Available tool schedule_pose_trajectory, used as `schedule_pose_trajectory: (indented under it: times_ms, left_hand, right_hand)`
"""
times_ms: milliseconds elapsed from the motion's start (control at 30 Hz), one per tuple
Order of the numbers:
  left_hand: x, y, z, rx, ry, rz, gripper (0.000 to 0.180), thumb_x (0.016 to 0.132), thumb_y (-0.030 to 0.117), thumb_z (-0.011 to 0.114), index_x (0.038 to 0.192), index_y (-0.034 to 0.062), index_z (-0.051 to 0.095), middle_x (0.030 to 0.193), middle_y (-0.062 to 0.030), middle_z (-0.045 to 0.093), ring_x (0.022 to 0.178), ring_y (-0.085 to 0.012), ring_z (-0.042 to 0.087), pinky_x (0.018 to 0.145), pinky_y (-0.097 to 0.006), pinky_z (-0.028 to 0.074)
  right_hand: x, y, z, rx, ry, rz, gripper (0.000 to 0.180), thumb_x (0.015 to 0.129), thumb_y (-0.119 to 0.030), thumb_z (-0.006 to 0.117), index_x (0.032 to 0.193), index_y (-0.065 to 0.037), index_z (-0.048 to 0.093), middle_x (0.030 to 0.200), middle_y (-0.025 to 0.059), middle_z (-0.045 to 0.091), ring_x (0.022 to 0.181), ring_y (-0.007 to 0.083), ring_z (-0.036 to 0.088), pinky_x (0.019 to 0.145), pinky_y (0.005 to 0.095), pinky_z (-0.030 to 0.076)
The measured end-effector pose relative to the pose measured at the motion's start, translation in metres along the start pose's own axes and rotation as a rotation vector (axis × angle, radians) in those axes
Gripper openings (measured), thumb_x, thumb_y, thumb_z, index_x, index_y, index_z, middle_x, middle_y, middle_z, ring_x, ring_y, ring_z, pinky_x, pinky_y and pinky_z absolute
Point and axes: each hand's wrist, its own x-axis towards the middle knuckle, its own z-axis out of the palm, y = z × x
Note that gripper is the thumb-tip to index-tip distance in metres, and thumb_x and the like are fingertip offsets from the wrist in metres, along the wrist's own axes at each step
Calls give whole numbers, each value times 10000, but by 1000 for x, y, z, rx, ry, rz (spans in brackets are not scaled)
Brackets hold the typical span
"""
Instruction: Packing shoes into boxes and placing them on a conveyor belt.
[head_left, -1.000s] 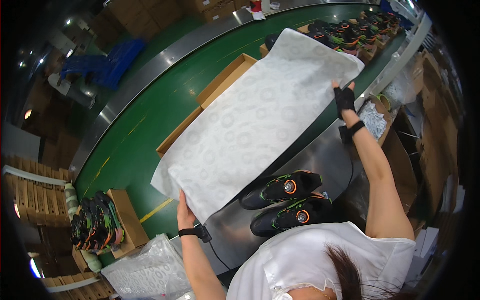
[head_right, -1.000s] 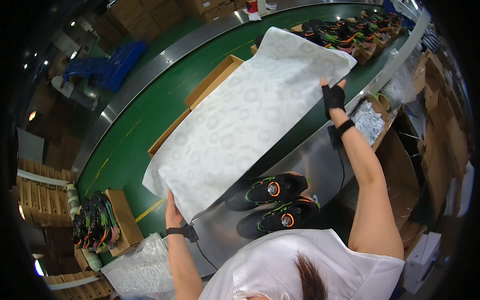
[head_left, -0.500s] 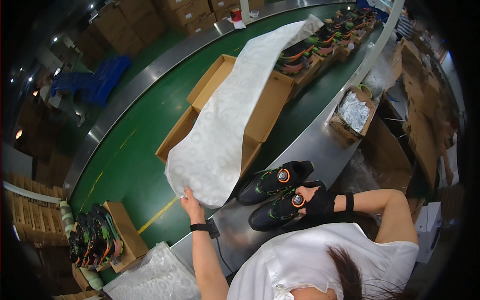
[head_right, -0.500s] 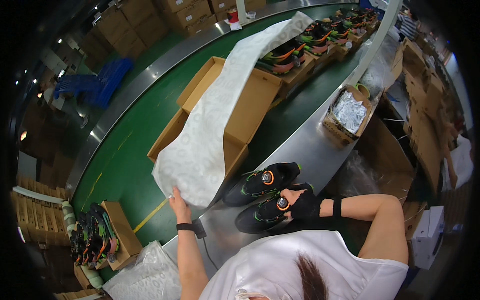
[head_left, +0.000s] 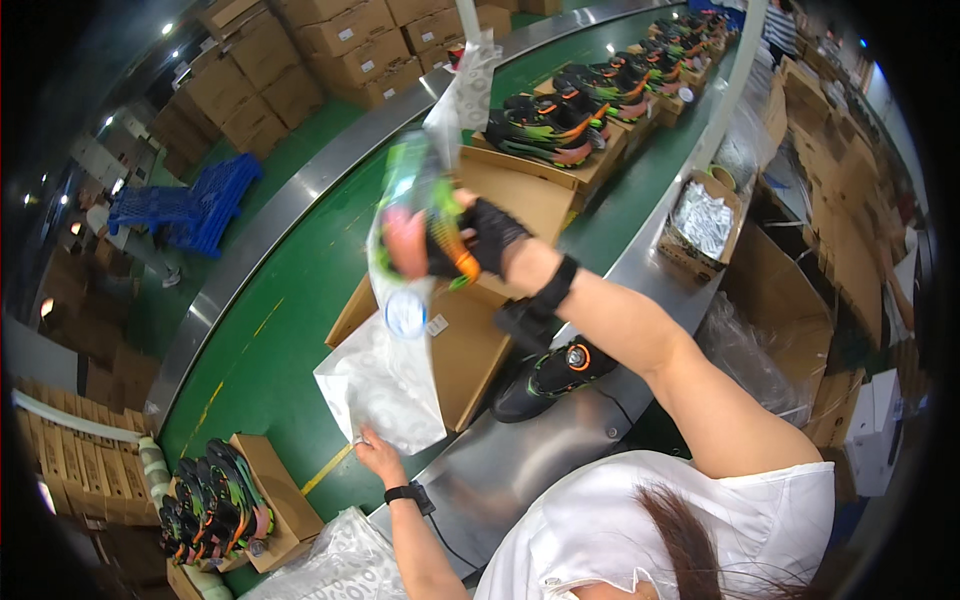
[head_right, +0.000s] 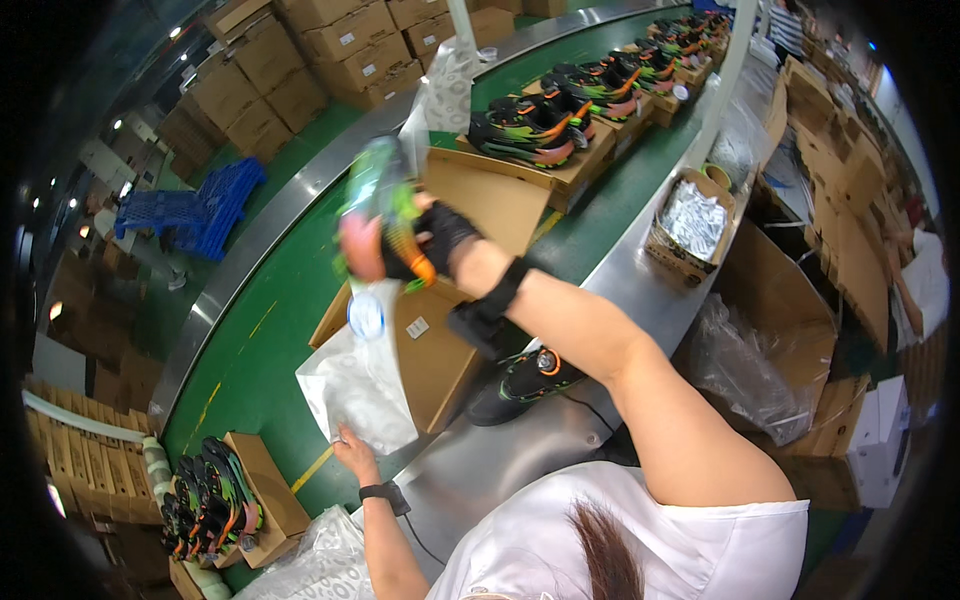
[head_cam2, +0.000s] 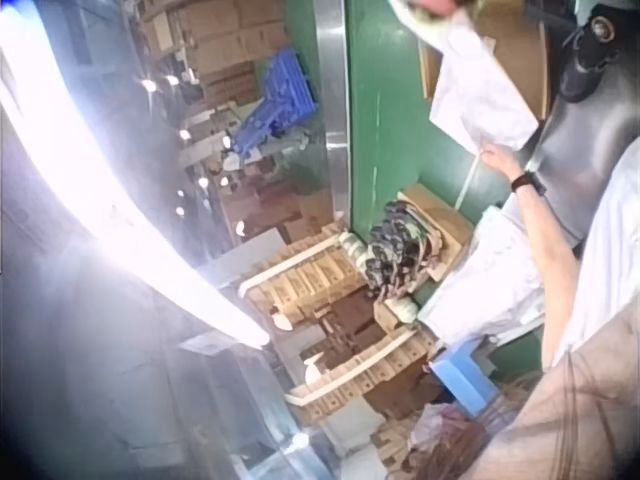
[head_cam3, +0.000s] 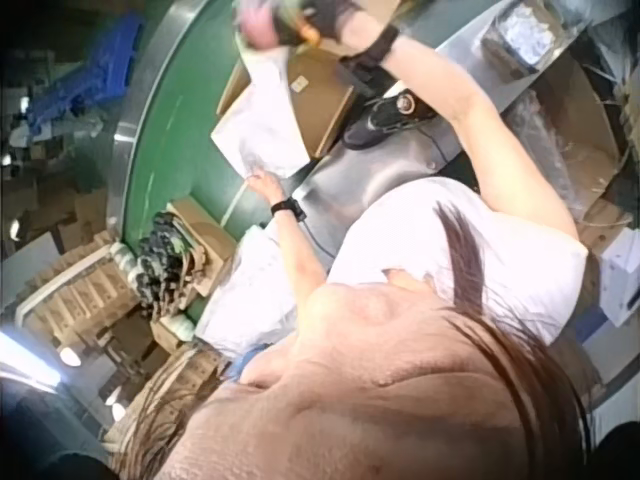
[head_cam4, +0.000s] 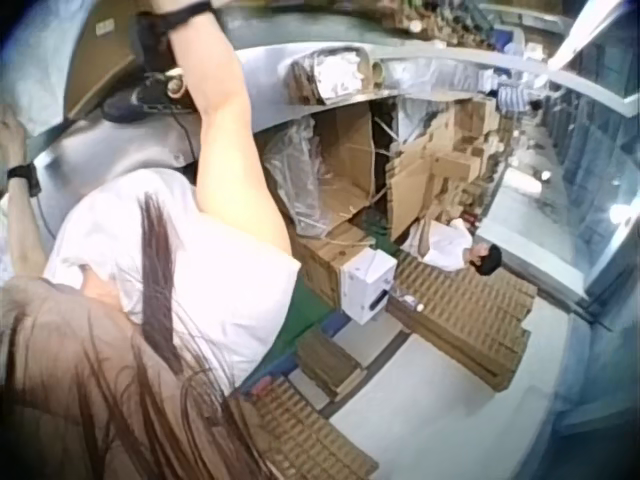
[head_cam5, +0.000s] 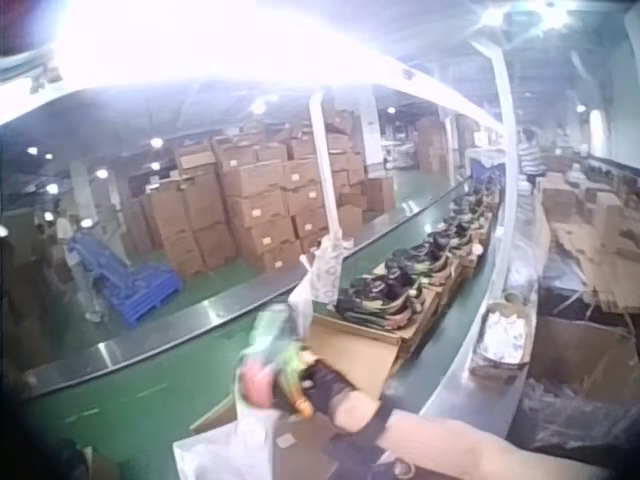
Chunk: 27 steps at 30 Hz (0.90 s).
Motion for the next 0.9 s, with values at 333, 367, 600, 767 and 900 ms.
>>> schedule_pose_trajectory:
  times_ms: [333,367,600,767,900]
  left_hand:
    - [39,-40,-26,196,-92,-166,413,858,272,487,642,-80,475,548,-148,489,510,-196,420,503,-362,358]
    - [41,-46,-34,210,-85,-173,413,858,272,487,642,-80,475,548,-148,489,510,-196,420,503,-362,358]
    - [72,-25,-71,52,-163,-152,292,856,202,475,829,-81,541,700,-109,573,599,-155,502,548,-296,407]
    - [80,81,-46,-681,-406,-365,232,861,213,501,954,2,528,893,-47,573,730,-107,542,604,-253,442]
    - [66,129,16,-801,-737,-502,260,874,234,493,1002,8,518,923,-56,574,777,-122,572,610,-238,465]
  right_hand:
    - [-51,-32,4,-351,233,-106,207,848,-251,497,947,-72,529,706,-17,553,406,57,370,371,154,323]
    - [-47,-11,15,-462,275,-143,232,836,-272,520,950,-71,539,712,-26,556,414,51,377,376,159,325]
    - [9,130,-66,-1457,448,-84,492,569,-301,716,841,60,520,697,117,589,591,187,575,552,289,467]
    - [-3,170,-64,-1310,495,487,493,616,-334,678,942,5,531,669,114,605,526,181,564,478,295,449]
    - [1,188,-83,-1425,336,367,442,639,-348,658,921,-23,558,719,124,613,513,186,561,478,292,454]
